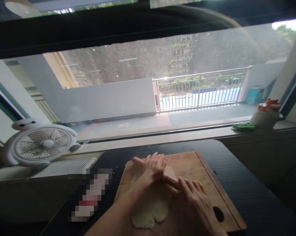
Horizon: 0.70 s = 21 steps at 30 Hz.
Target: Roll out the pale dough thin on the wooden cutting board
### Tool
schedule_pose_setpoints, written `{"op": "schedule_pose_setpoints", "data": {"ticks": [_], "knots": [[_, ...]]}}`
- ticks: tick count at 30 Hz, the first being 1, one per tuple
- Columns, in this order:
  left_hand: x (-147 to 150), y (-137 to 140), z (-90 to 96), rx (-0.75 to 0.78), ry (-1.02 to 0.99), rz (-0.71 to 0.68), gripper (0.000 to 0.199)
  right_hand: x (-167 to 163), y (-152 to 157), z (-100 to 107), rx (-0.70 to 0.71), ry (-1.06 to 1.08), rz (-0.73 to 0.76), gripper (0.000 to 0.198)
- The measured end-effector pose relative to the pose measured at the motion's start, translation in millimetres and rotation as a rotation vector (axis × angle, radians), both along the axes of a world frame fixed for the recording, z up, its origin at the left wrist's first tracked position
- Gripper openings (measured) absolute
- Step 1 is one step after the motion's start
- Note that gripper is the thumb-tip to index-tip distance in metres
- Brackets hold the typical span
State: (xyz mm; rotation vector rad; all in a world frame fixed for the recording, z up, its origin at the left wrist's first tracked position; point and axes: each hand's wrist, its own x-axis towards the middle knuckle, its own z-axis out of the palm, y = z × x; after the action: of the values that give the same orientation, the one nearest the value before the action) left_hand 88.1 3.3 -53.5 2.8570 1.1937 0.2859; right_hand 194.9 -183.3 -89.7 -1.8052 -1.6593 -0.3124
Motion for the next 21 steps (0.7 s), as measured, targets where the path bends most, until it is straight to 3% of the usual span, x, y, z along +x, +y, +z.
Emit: {"op": "schedule_pose_setpoints", "data": {"ticks": [4, 8, 12, 18, 21], "knots": [[50, 30, 10.2, -0.106, 0.072, 0.026, 0.051, 14, 9, 5, -0.040, 0.027, -0.069, 0.049], [62, 33, 16.0, -0.099, 0.078, -0.008, 0.045, 13, 12, 7, -0.010, 0.024, -0.111, 0.044], [32, 13, 17.0, -0.066, 0.085, -0.019, 0.038, 3, 5, 9, 0.039, -0.016, -0.060, 0.045], [-39, -15, 4.9, 0.136, -0.067, -0.154, 0.042, -15, -5, 2, 0.081, -0.008, 0.025, 0.045], [-47, -15, -0.1, 0.143, -0.047, -0.172, 0.043, -16, -6, 2, 0.085, -0.012, 0.057, 0.044]]}}
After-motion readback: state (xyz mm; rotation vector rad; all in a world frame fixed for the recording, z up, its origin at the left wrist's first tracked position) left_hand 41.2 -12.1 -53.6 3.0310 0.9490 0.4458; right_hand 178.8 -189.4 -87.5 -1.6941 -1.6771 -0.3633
